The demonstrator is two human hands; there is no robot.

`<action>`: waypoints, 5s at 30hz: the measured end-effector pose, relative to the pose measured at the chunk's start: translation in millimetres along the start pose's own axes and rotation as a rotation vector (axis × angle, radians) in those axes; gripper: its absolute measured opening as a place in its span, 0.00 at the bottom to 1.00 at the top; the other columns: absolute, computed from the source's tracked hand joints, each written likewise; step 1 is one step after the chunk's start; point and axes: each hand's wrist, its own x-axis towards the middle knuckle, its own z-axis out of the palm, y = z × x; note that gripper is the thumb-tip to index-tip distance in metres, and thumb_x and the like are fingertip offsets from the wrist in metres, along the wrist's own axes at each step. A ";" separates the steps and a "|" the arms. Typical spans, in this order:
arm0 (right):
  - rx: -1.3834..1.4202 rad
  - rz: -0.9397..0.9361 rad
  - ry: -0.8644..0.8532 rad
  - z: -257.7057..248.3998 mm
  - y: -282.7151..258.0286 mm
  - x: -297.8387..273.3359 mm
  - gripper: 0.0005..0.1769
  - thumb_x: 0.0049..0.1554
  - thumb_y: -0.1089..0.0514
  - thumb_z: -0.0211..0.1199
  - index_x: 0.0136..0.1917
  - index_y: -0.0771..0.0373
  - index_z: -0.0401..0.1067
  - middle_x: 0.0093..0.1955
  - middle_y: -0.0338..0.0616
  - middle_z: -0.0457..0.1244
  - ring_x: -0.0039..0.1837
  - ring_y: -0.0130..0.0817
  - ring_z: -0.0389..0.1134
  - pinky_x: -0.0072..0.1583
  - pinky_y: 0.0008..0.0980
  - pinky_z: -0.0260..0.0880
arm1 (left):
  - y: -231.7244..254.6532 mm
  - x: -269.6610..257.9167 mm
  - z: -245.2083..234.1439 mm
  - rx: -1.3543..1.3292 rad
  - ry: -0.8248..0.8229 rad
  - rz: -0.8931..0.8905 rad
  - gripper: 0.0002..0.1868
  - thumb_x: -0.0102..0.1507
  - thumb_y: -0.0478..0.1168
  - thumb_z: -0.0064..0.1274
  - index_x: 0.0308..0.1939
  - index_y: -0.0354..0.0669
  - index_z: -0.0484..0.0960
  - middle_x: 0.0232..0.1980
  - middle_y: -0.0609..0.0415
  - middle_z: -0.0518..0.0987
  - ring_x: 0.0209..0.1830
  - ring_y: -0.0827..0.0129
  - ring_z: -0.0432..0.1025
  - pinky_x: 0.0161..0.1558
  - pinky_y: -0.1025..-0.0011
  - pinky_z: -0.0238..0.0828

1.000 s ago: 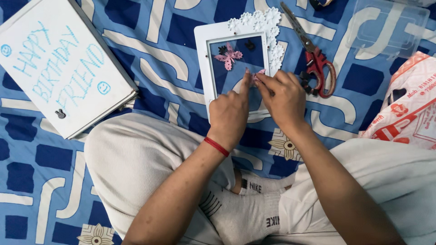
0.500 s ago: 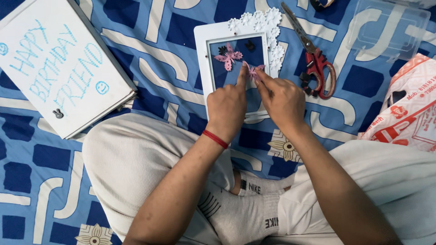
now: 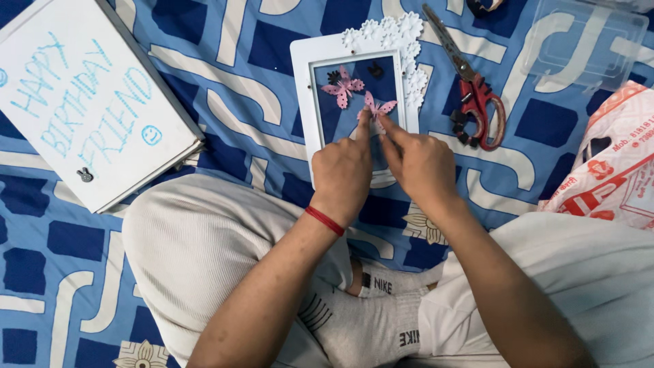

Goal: The person assembles a decorative photo frame by placing pink paper butterflies and small beads onto a blue background inside a white frame. They then insert a printed photograph of a woman into the frame and secure the back panel.

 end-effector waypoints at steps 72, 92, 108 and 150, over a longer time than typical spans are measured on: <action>0.199 -0.033 0.128 -21.3 -17.0 -8.4 0.08 0.60 0.57 0.68 0.50 0.61 0.82 0.22 0.44 0.57 0.23 0.32 0.58 0.31 0.35 0.55 | 1.7 -20.8 -45.4 -0.193 0.247 0.083 0.07 0.60 0.37 0.54 0.26 0.44 0.77 0.25 0.49 0.80 0.25 0.55 0.79 0.25 0.59 0.74; 0.472 -0.082 0.045 -41.4 -120.4 -15.6 0.07 0.60 0.58 0.70 0.48 0.65 0.77 0.27 0.36 0.63 0.29 0.18 0.58 0.33 0.23 0.54 | -77.2 -85.2 -160.4 -0.328 0.516 -0.247 0.14 0.62 0.49 0.58 0.30 0.43 0.84 0.28 0.45 0.82 0.28 0.49 0.78 0.29 0.55 0.73; 0.641 -0.240 -0.092 6.3 -254.5 -1.1 0.07 0.61 0.60 0.68 0.51 0.66 0.77 0.34 0.37 0.68 0.35 0.18 0.65 0.39 0.21 0.64 | -259.8 -178.9 -137.0 -0.226 0.926 -0.717 0.11 0.62 0.45 0.63 0.44 0.45 0.87 0.37 0.54 0.82 0.36 0.58 0.78 0.36 0.60 0.74; 1.564 0.671 -0.064 7.1 -37.1 -53.8 0.17 0.60 0.61 0.64 0.62 0.67 0.73 0.53 0.44 0.71 0.50 0.28 0.72 0.52 0.25 0.73 | -42.0 -35.1 -75.0 -1.311 0.006 -0.177 0.12 0.60 0.34 0.63 0.46 0.30 0.86 0.38 0.50 0.88 0.38 0.76 0.81 0.39 0.79 0.77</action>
